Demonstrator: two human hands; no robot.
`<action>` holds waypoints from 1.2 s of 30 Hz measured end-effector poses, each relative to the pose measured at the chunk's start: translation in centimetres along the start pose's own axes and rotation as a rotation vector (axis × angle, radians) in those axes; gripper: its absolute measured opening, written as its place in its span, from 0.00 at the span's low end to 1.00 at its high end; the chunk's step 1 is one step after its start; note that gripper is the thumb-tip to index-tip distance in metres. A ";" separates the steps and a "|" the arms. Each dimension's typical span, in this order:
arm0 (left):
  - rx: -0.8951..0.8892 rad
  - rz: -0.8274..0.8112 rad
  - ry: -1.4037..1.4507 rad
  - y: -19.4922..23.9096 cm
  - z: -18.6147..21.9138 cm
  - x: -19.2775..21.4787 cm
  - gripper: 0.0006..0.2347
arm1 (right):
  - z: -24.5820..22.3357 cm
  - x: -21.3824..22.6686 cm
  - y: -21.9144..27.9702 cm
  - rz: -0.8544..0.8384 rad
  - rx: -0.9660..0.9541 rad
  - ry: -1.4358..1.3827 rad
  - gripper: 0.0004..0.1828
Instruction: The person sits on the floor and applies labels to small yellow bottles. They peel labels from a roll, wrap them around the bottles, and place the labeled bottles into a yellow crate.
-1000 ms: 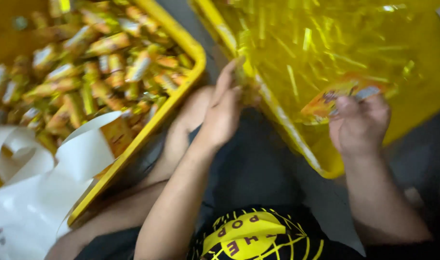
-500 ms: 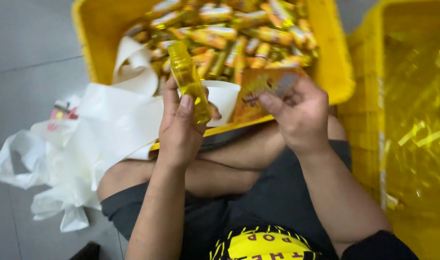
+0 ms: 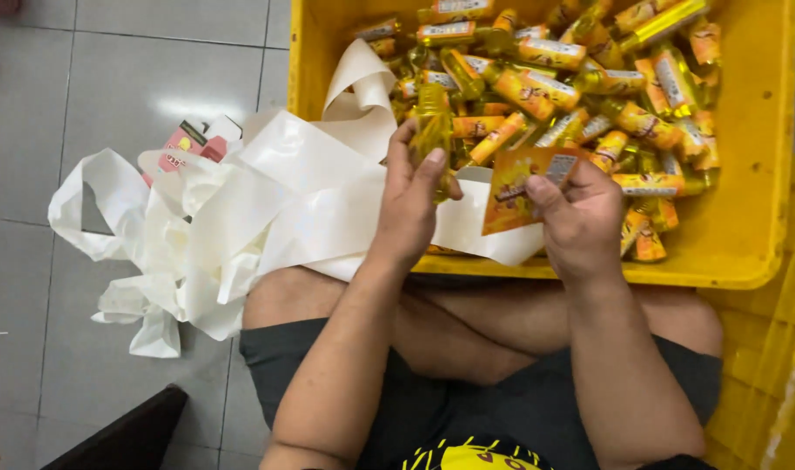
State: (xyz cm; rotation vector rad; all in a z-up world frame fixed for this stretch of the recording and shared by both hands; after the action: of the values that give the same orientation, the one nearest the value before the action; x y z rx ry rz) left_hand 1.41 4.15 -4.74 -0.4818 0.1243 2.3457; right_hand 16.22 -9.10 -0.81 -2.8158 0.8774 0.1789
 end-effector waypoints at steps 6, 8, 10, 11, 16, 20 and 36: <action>-0.035 -0.017 0.018 -0.7 0.1 -0.7 0.20 | 0.9 2.4 -0.8 0.050 -0.031 0.027 0.06; -0.001 -0.075 0.108 -0.3 1.2 -1.8 0.20 | 0.7 2.3 -0.6 0.009 -0.099 -0.290 0.06; -0.006 -0.079 0.124 0.0 1.5 -2.0 0.21 | -0.2 2.4 -0.4 0.012 -0.083 -0.309 0.08; -0.014 -0.090 0.141 0.2 1.7 -2.2 0.22 | -0.9 2.5 -0.2 0.018 -0.059 -0.327 0.09; 0.031 -0.103 0.071 0.9 3.5 -3.1 0.21 | -1.6 2.9 0.3 0.028 -0.041 -0.204 0.10; 0.056 -0.112 0.078 1.2 3.7 -3.8 0.21 | -1.6 3.0 1.0 0.024 -0.062 -0.027 0.08; -0.002 -0.270 0.179 3.0 4.2 -6.1 0.23 | -3.2 0.8 2.0 -0.044 0.086 0.245 0.06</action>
State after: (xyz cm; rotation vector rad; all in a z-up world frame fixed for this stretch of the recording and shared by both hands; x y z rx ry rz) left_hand 2.16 -1.00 1.27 -0.6664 0.1316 2.0382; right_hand 15.90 -11.89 1.92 -2.8118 0.8473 -0.2097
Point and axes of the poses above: each hand's wrist, its own y-axis away from the middle knuckle, its own x-axis out of the back of the hand, z = x × y, the point moved 8 cm from there along -y, towards the middle knuckle, and after that the axes turned 8 degrees about -z, right-handed, at the moved point
